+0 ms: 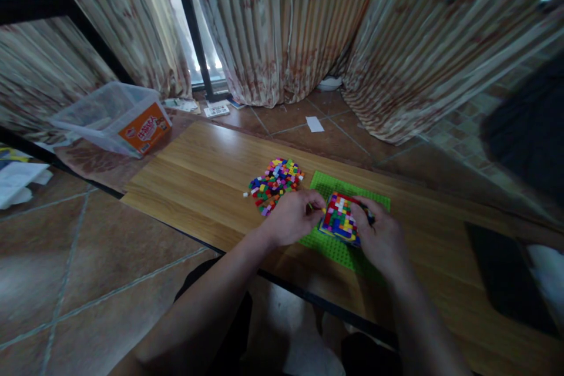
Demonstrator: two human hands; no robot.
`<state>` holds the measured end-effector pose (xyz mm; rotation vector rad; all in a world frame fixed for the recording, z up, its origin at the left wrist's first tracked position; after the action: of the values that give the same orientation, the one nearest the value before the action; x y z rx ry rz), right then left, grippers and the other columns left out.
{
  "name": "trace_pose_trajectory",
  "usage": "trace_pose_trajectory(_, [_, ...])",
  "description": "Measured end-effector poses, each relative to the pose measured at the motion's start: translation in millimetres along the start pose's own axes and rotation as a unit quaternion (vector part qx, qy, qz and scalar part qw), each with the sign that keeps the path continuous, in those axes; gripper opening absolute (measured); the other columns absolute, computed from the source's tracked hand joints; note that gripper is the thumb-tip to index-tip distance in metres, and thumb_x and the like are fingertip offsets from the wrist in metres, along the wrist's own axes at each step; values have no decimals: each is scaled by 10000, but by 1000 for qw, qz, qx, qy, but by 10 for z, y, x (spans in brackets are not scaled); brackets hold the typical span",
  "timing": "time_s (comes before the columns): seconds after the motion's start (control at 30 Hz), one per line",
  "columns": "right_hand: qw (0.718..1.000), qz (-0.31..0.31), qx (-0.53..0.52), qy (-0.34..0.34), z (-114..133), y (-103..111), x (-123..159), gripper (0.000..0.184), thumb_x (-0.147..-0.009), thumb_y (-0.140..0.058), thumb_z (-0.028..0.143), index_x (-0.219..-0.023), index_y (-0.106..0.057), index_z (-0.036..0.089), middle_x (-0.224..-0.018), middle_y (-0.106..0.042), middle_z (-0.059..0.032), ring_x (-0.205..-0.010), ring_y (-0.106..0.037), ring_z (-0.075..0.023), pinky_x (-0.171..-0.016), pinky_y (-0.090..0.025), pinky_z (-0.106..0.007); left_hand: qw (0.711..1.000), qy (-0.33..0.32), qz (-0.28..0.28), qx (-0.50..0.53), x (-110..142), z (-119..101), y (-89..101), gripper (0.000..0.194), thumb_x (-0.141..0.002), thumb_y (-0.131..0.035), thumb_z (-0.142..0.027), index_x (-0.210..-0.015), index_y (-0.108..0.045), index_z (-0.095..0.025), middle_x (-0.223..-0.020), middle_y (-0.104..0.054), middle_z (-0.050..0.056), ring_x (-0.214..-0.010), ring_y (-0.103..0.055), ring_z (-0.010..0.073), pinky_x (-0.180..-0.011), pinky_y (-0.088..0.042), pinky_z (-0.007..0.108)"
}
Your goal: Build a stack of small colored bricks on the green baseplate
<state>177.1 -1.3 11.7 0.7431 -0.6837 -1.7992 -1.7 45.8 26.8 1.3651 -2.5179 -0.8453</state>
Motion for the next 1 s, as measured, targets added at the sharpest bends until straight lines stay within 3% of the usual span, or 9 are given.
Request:
trace_pose_trajectory(0.23, [1000,3,0,-8,0,-3,-4,528,-894,-414,576,-1114,-680,177,-1074,-694,-128,-941,-638,-262,-859,-478,-415,1000,-12,4,8,-21,-30,-128,123,-826,-553,-136,-839,-661,-193,-828,-683,6,-769,-620,130,-713,-465,217])
trace_pose_trajectory(1.0, [1000,0,1,-7,-1,-3,-4,514,-896,-425,559,-1115,-683,171,-1084,-694,-131,-971,-639,-267,-876,-482,-419,999,15,-20,29,-29,-8,-124,145,-791,-533,-123,-840,-660,-172,-747,-668,-5,-662,-586,113,-622,-439,206])
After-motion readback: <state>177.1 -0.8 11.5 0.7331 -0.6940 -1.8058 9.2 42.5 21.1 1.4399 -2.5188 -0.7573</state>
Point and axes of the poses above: each hand's wrist, its own x-axis away from the middle knuckle, its own y-axis out of the back of the hand, z = x × y, the point moved 6 cm from there along -x, towards the middle knuckle
